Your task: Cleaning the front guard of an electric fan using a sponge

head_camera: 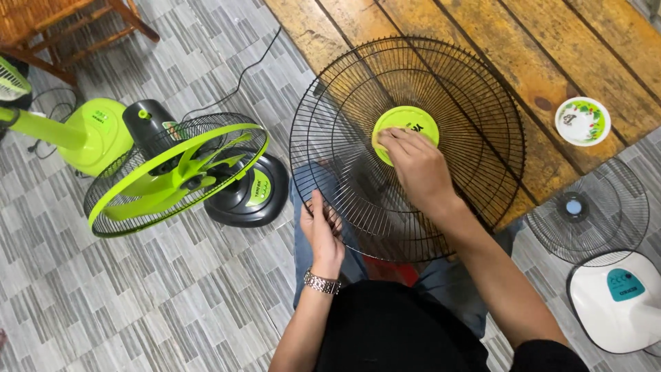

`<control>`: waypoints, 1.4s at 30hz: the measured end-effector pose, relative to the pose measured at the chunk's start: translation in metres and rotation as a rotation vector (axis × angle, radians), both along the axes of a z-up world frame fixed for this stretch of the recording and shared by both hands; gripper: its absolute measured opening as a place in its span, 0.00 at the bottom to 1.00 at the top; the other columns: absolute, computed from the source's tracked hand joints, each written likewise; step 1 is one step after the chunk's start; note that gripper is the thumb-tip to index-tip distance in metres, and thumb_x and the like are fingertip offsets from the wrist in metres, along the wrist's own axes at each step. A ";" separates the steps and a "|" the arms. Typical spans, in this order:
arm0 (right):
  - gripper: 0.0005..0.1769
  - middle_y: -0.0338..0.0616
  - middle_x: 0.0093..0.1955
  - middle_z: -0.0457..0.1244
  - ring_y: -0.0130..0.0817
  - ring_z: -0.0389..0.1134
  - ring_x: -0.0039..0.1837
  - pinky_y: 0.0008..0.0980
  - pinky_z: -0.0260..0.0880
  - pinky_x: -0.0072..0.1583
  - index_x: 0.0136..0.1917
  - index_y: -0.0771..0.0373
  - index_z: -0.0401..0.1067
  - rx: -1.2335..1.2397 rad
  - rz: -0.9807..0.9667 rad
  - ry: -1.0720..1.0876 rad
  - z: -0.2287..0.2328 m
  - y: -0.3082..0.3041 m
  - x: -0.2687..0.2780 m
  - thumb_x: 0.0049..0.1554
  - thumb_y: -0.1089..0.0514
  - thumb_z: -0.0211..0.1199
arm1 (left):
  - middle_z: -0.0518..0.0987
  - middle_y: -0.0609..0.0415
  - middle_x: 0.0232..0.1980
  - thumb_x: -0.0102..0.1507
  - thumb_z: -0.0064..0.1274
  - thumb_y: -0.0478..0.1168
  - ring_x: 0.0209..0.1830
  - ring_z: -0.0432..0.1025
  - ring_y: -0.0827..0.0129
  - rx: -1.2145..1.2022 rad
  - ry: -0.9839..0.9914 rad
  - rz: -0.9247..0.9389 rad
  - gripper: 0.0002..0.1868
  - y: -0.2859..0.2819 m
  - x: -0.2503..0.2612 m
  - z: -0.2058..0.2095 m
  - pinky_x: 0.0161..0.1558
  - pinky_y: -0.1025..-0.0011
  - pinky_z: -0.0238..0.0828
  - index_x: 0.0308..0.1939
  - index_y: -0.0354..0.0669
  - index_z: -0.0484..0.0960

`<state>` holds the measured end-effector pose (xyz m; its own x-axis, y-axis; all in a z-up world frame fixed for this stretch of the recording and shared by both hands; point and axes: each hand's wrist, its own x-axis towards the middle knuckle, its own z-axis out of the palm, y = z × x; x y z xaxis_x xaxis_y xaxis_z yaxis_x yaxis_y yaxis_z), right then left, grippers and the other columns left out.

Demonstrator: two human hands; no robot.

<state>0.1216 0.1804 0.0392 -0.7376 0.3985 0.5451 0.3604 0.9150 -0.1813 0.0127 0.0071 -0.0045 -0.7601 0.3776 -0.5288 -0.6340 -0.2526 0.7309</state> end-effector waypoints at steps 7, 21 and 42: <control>0.13 0.50 0.53 0.72 0.46 0.71 0.63 0.46 0.67 0.68 0.59 0.63 0.77 -0.399 0.096 -0.014 0.029 -0.007 0.027 0.62 0.67 0.58 | 0.50 0.71 0.19 0.68 0.58 0.53 0.11 0.45 0.88 0.014 -0.027 0.006 0.21 0.000 -0.001 0.003 0.11 0.87 0.41 0.30 0.55 0.62; 0.14 0.60 0.58 0.67 0.51 0.69 0.64 0.51 0.68 0.64 0.67 0.68 0.71 -0.720 -0.084 0.422 0.032 0.048 0.029 0.74 0.62 0.50 | 0.53 0.72 0.19 0.66 0.59 0.56 0.11 0.47 0.88 -0.005 -0.039 -0.013 0.20 -0.001 -0.001 -0.010 0.12 0.87 0.41 0.32 0.58 0.65; 0.16 0.34 0.51 0.73 0.23 0.64 0.26 0.25 0.71 0.29 0.59 0.45 0.74 -0.462 0.126 -0.316 0.018 0.011 0.052 0.62 0.61 0.55 | 0.61 0.64 0.21 0.68 0.57 0.49 0.15 0.52 0.83 0.142 -0.128 -0.077 0.17 -0.012 -0.013 -0.012 0.17 0.83 0.45 0.35 0.49 0.64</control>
